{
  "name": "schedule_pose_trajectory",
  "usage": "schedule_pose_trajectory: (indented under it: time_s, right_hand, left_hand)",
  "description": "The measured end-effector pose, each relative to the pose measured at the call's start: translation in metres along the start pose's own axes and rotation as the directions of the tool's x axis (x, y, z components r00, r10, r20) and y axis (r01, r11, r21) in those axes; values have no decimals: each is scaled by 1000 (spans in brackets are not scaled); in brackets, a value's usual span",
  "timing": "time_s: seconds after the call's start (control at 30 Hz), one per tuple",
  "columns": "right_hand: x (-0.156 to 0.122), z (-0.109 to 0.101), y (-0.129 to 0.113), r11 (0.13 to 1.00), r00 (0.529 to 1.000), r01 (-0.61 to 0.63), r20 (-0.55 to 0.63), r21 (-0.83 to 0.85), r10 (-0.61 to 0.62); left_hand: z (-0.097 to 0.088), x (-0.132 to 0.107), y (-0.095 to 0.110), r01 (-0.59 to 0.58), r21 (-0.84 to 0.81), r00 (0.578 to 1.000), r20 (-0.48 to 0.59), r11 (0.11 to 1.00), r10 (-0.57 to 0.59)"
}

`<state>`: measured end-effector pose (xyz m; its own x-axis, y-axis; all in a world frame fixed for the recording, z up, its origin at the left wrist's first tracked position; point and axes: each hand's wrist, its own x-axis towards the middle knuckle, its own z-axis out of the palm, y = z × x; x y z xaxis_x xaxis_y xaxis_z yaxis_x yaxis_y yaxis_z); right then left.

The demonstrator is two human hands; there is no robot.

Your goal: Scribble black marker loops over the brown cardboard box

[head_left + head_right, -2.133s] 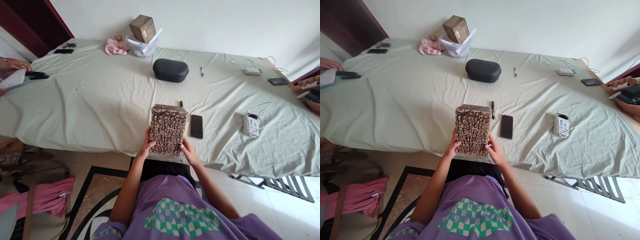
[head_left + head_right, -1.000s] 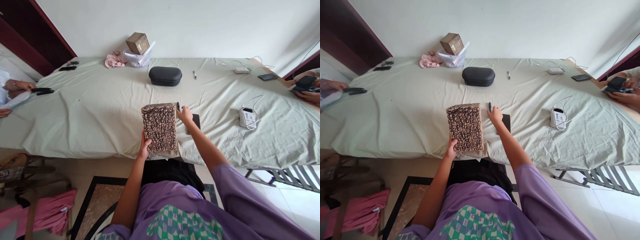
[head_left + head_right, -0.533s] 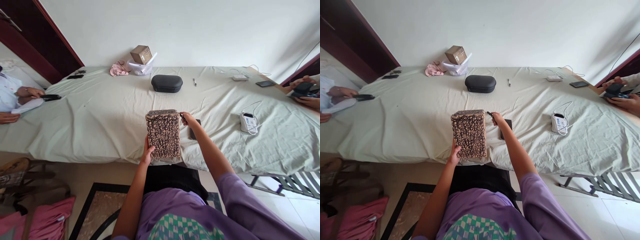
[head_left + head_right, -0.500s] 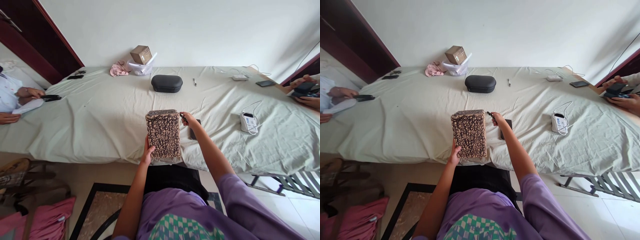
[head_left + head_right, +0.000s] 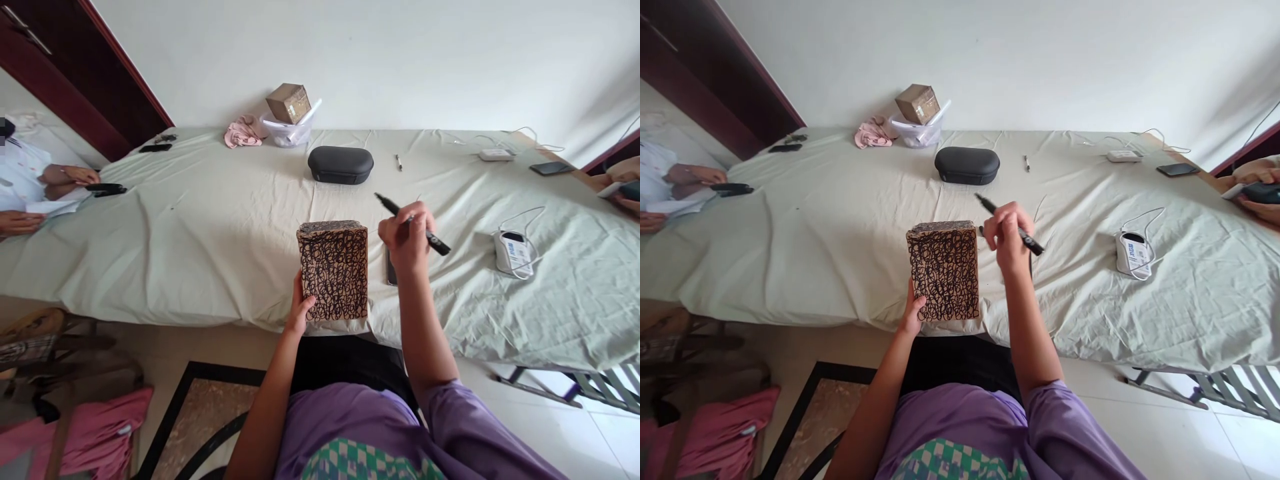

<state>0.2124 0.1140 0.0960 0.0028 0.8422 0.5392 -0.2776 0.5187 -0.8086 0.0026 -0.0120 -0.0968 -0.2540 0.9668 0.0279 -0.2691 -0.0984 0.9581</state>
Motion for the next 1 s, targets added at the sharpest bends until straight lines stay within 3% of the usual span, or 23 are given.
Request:
schedule_pose_trajectory:
  time_s: [0.13, 0.23, 0.37, 0.5, 0.6, 0.83, 0.93, 1.0]
  right_hand:
    - [-9, 43, 0, 995, 977, 39, 211, -92, -19]
    - [-10, 62, 15, 973, 968, 95, 249, -211, -41]
    - [-15, 74, 36, 906, 957, 221, 261, -360, -130]
    - [-21, 78, 48, 832, 892, 368, 410, -414, -190]
    - [-22, 80, 51, 797, 863, 411, 471, -442, -183]
    - [-22, 82, 50, 778, 852, 459, 460, -430, -248]
    - [-25, 79, 46, 793, 898, 389, 386, -469, -212]
    - [-27, 77, 44, 794, 943, 314, 270, -520, -196]
  left_hand:
    - [7, -1, 4, -19, -29, 999, -32, 999, 18]
    - [15, 0, 11, -23, -25, 998, -66, 999, 21]
    - [23, 1, 22, -9, -27, 996, -84, 1000, 7]
    - [25, 1, 24, 0, -22, 994, -107, 1000, -3]
    - [24, 1, 20, -6, -29, 994, -112, 1000, 3]
    - [24, 2, 17, -35, -25, 992, -124, 999, 32]
    - [25, 0, 18, -20, -45, 990, -137, 999, 14]
    - [25, -1, 18, -6, -52, 990, -140, 999, -1]
